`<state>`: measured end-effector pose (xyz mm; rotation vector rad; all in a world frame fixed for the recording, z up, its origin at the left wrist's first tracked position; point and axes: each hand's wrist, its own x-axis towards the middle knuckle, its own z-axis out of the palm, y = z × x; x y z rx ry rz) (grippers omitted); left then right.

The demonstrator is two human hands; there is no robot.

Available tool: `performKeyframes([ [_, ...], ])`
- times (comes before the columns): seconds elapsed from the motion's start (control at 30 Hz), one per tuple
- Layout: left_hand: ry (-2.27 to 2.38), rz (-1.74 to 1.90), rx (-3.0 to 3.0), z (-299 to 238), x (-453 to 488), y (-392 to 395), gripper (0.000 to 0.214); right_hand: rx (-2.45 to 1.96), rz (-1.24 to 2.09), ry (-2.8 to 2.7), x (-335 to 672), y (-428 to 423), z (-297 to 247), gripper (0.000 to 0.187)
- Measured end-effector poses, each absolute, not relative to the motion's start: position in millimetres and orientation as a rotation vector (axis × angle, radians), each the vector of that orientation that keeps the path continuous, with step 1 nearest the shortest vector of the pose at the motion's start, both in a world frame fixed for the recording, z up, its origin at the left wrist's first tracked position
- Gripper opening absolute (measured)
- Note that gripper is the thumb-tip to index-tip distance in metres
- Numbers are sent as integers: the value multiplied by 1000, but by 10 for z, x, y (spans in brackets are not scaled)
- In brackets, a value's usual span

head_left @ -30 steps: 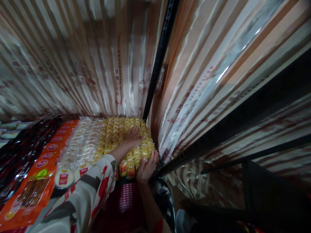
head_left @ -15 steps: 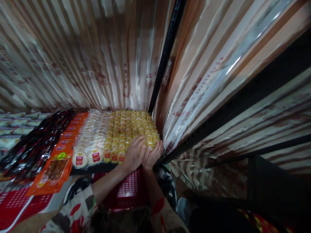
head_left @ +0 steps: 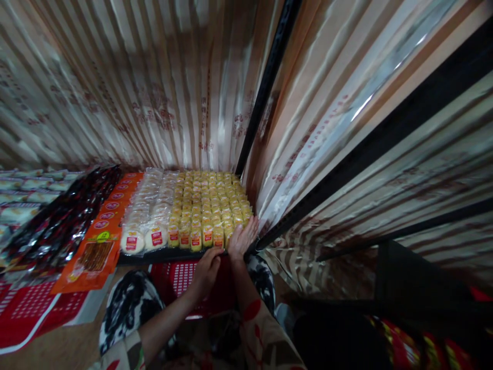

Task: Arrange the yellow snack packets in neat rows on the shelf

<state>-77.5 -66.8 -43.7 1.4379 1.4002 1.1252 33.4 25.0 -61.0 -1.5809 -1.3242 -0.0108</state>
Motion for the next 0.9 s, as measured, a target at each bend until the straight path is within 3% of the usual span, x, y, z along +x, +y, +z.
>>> performKeyframes([
  [0.4,1335,1169,1413,-572,-685,-573,26,-1637,4,-1257,283,251,-548,55],
  [0.63,1171,1120,1234,-705,-609,-528,36,-1576,26,-1243,315,223,-535,52],
  [0.9,1304,1046,1362,-573,-636,-596,31,-1407,40,-1445,444,-318,-606,45],
])
